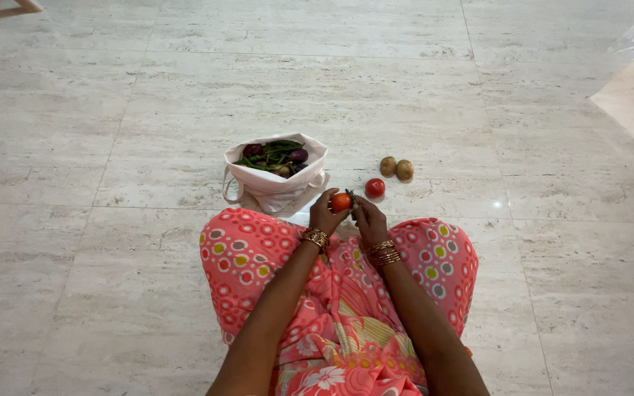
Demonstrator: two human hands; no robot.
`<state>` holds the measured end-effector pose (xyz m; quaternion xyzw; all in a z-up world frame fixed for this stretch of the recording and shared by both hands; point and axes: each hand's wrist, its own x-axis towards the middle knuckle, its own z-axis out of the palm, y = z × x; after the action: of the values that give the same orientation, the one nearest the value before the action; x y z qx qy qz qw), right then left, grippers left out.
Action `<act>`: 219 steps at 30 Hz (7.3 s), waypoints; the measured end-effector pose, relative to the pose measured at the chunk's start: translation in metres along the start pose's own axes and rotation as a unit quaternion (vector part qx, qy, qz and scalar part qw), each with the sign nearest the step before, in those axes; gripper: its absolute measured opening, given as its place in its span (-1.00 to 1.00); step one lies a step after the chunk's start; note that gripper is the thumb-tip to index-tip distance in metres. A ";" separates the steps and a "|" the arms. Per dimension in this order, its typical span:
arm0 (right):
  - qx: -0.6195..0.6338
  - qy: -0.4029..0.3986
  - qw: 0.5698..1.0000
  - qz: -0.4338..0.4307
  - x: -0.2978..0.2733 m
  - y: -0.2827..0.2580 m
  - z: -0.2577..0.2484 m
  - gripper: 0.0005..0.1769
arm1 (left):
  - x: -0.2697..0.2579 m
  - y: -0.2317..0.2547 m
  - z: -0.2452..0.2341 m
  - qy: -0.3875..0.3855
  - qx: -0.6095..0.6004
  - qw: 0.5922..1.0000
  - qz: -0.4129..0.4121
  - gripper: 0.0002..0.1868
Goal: The person sits on the floor and peels a tomato with a small knife, then peels an eggplant. The person handles the vegetables one at a time, removing the skin and placing the peeled items on the floor.
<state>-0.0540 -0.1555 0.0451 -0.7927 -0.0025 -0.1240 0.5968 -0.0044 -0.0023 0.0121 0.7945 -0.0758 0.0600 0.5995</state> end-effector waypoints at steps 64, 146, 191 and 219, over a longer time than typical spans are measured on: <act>0.105 -0.051 0.979 0.168 0.022 0.067 -0.010 -0.65 | -0.001 0.009 0.009 0.032 0.054 0.998 0.007 -0.34; 0.131 -0.004 0.957 0.259 0.004 0.041 -0.002 -0.61 | -0.003 0.001 0.015 0.006 0.015 1.000 0.002 -0.34; 0.146 0.017 0.978 0.146 0.004 0.011 -0.001 -0.71 | -0.005 0.034 0.002 0.021 0.048 0.998 -0.045 -0.42; 0.258 0.033 0.943 0.210 0.013 0.013 -0.008 -0.77 | -0.003 0.034 0.001 -0.005 0.018 0.997 -0.077 -0.40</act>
<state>-0.0406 -0.1685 0.0375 -0.5900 0.1518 -0.0173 0.7928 -0.0143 -0.0124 0.0430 0.8092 -0.0165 0.0110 0.5873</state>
